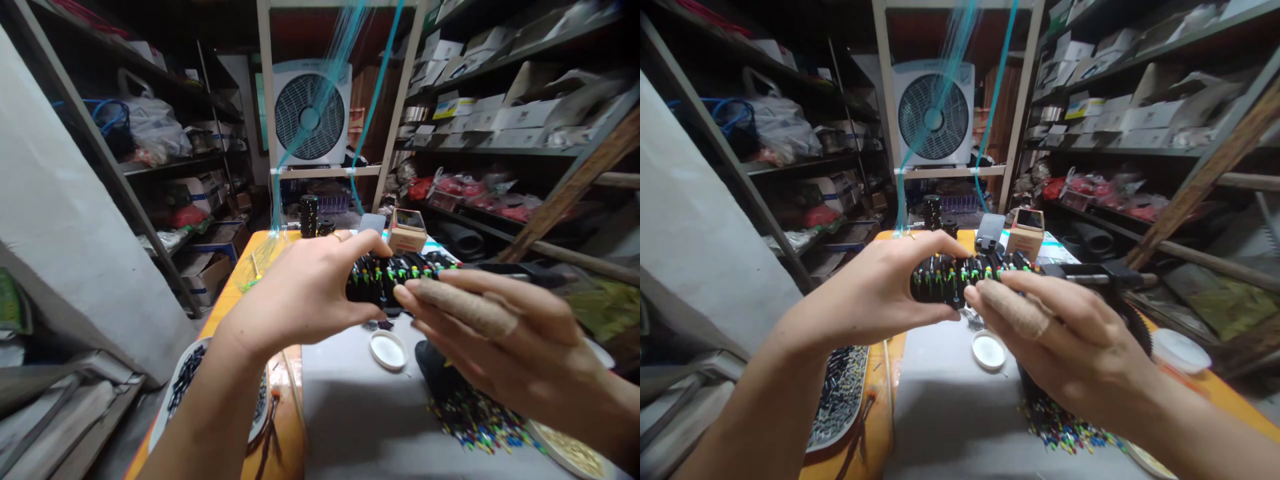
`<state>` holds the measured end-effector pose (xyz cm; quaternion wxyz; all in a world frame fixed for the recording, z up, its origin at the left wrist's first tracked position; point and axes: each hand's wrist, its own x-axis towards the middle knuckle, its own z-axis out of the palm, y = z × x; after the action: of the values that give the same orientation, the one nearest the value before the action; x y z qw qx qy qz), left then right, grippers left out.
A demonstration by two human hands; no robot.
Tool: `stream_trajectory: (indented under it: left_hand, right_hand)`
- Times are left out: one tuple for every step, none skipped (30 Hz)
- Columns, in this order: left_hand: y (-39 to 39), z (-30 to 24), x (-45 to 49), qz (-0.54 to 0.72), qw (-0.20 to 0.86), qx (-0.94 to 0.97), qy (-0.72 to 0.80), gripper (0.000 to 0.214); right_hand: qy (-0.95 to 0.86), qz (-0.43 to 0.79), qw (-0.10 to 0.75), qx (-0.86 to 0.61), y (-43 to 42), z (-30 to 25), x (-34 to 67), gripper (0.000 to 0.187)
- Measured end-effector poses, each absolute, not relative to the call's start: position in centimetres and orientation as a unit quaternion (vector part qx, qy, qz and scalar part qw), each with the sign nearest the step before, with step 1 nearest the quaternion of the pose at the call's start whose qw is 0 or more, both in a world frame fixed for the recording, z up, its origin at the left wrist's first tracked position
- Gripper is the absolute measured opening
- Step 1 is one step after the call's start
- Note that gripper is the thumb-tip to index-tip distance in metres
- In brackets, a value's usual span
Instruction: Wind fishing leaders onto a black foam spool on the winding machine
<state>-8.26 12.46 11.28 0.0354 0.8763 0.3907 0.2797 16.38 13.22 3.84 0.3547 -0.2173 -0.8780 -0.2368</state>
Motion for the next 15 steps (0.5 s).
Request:
stream_trajectory:
  left_hand:
    - [12.4, 11.4, -8.2, 0.275, 0.034, 0.874, 0.4, 0.044]
    - [12.3, 11.5, -8.2, 0.27, 0.031, 0.87, 0.411, 0.047]
    - [12.1, 11.7, -8.2, 0.269, 0.027, 0.867, 0.418, 0.051]
    - [11.9, 12.0, -8.2, 0.271, 0.024, 0.864, 0.424, 0.056]
    - [11.6, 12.2, -8.3, 0.277, 0.024, 0.86, 0.427, 0.061]
    - [11.3, 12.5, -8.5, 0.288, 0.025, 0.856, 0.429, 0.062]
    - [11.0, 12.7, -8.7, 0.3, 0.025, 0.849, 0.434, 0.059]
    - [10.6, 12.8, -9.0, 0.317, 0.017, 0.839, 0.441, 0.051]
    - [10.3, 12.9, -9.2, 0.34, 0.001, 0.825, 0.451, 0.042]
    - [10.0, 12.9, -9.5, 0.368, -0.018, 0.807, 0.461, 0.034]
    - [9.8, 12.7, -9.8, 0.4, -0.033, 0.787, 0.469, 0.03]
    - [9.6, 12.4, -10.1, 0.433, -0.041, 0.76, 0.482, 0.028]
    - [9.5, 12.1, -10.4, 0.467, -0.046, 0.729, 0.499, 0.027]
    - [9.4, 11.6, -10.8, 0.499, -0.047, 0.697, 0.513, 0.029]
    - [9.3, 11.0, -11.2, 0.525, -0.038, 0.67, 0.523, 0.029]
  right_hand:
    - [-0.879, -0.285, 0.321, -0.208, 13.2, 4.0, 16.8, 0.065]
    - [-0.878, -0.325, 0.29, -0.2, 13.2, 4.4, 17.3, 0.068]
    - [-0.874, -0.352, 0.272, -0.194, 13.4, 5.2, 18.0, 0.072]
    - [-0.87, -0.362, 0.271, -0.198, 13.8, 6.3, 18.7, 0.075]
    - [-0.869, -0.34, 0.286, -0.219, 14.4, 7.7, 19.7, 0.074]
    - [-0.869, -0.306, 0.299, -0.249, 15.5, 9.2, 20.7, 0.071]
    - [-0.865, -0.252, 0.312, -0.301, 16.9, 10.7, 21.7, 0.065]
    - [-0.868, -0.156, 0.3, -0.363, 18.8, 12.2, 22.8, 0.058]
    - [-0.872, -0.107, 0.265, -0.398, 21.0, 13.3, 23.8, 0.051]
    - [-0.874, -0.08, 0.24, -0.414, 23.5, 14.2, 24.7, 0.048]
    - [-0.881, -0.051, 0.204, -0.425, 26.1, 14.6, 25.4, 0.044]
    - [-0.883, -0.031, 0.179, -0.432, 28.7, 14.7, 26.0, 0.04]
    - [-0.885, -0.014, 0.159, -0.438, 31.2, 14.4, 26.4, 0.038]
    - [-0.882, -0.005, 0.146, -0.448, 33.5, 13.8, 26.6, 0.036]
    - [-0.879, 0.002, 0.14, -0.456, 35.4, 13.2, 26.6, 0.035]
